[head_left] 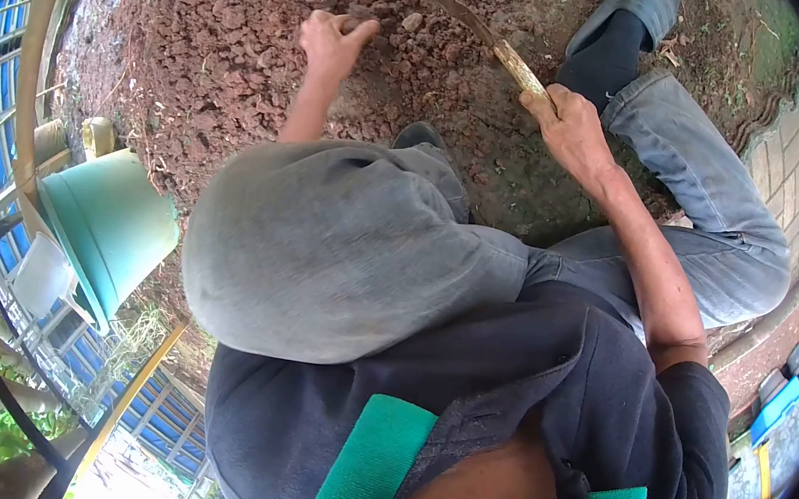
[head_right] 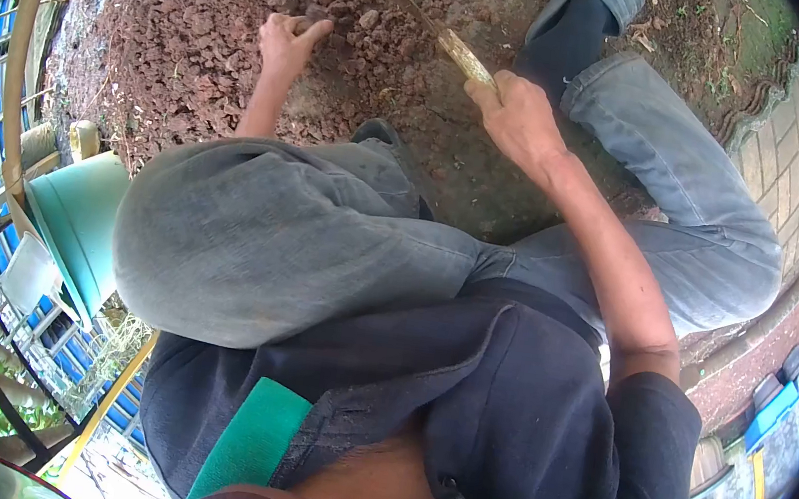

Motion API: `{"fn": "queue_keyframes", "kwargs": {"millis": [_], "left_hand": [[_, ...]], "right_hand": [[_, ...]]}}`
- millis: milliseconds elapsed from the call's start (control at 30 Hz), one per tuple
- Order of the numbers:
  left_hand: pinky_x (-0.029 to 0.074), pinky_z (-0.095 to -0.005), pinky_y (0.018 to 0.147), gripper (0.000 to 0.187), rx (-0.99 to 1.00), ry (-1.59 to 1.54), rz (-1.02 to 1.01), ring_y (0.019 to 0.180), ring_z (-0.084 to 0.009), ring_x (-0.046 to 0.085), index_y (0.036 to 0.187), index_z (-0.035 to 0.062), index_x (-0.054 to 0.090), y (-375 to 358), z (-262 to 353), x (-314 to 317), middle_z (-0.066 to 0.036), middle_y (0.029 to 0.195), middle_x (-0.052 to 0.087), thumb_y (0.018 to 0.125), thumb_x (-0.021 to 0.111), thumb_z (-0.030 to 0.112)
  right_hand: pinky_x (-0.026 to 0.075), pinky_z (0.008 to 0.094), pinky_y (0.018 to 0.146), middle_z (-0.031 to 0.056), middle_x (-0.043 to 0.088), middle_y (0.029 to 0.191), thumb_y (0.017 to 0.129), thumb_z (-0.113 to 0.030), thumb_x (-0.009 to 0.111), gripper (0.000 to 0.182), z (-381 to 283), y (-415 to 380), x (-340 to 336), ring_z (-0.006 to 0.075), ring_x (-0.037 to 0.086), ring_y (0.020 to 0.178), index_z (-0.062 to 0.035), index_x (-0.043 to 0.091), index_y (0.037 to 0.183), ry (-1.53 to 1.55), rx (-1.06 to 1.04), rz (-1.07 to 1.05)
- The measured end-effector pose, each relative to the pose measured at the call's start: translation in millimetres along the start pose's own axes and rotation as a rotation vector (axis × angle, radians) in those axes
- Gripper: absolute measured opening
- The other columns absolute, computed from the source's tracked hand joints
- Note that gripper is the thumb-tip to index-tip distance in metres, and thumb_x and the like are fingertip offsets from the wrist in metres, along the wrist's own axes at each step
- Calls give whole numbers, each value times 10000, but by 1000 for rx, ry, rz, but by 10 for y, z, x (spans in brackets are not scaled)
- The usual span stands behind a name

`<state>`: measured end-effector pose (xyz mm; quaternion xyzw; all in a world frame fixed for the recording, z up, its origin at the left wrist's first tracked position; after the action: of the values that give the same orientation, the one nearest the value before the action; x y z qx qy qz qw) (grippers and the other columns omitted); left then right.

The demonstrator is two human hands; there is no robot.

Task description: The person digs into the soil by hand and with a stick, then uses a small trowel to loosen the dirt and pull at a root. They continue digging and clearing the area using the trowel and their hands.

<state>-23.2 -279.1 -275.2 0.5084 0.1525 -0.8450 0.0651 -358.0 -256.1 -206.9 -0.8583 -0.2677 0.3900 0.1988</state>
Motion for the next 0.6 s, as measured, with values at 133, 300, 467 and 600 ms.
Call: {"fn": "queue_keyframes", "kwargs": {"millis": [133, 300, 467, 600], "left_hand": [[432, -400, 797, 432, 125, -269, -99, 904, -296, 513, 952, 20, 687, -815, 780, 239, -158, 994, 496, 702, 739, 368], [470, -382, 781, 466, -97, -323, -119, 899, -268, 565, 1035, -60, 606, -1148, 705, 901, -173, 997, 493, 718, 747, 251], [540, -301, 604, 502, -213, -978, -187, 747, -209, 649, 1133, -123, 543, -1109, 631, 1209, -161, 1020, 525, 718, 746, 71], [551, -303, 575, 463, -249, -912, -207, 721, -205, 654, 1107, -126, 579, -1054, 783, 1243, -132, 952, 576, 707, 738, 45]], "right_hand": [[453, 472, 698, 299, 598, 783, 907, -316, 534, 396, 126, -180, 165, 449, 588, 800, 62, 569, 794, -88, -56, -83], [470, 505, 650, 293, 603, 744, 914, -299, 523, 375, 226, -22, 202, 460, 595, 740, 53, 547, 789, -286, -259, 160], [456, 466, 554, 259, 566, 650, 909, -257, 559, 294, -588, -375, -259, 415, 597, 659, 26, 523, 838, -41, -359, 212], [472, 462, 566, 213, 551, 657, 917, -271, 544, 291, -327, -372, 107, 402, 603, 685, 18, 511, 926, -191, -546, 298]]}}
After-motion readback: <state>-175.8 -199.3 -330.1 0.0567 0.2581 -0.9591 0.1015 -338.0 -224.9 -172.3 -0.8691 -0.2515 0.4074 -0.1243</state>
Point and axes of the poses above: each hand's wrist, its own y-axis towards the middle knuckle, its own x-axis out of the palm, z = x × y, the point moved 8 cm from there along y, towards the middle knuckle
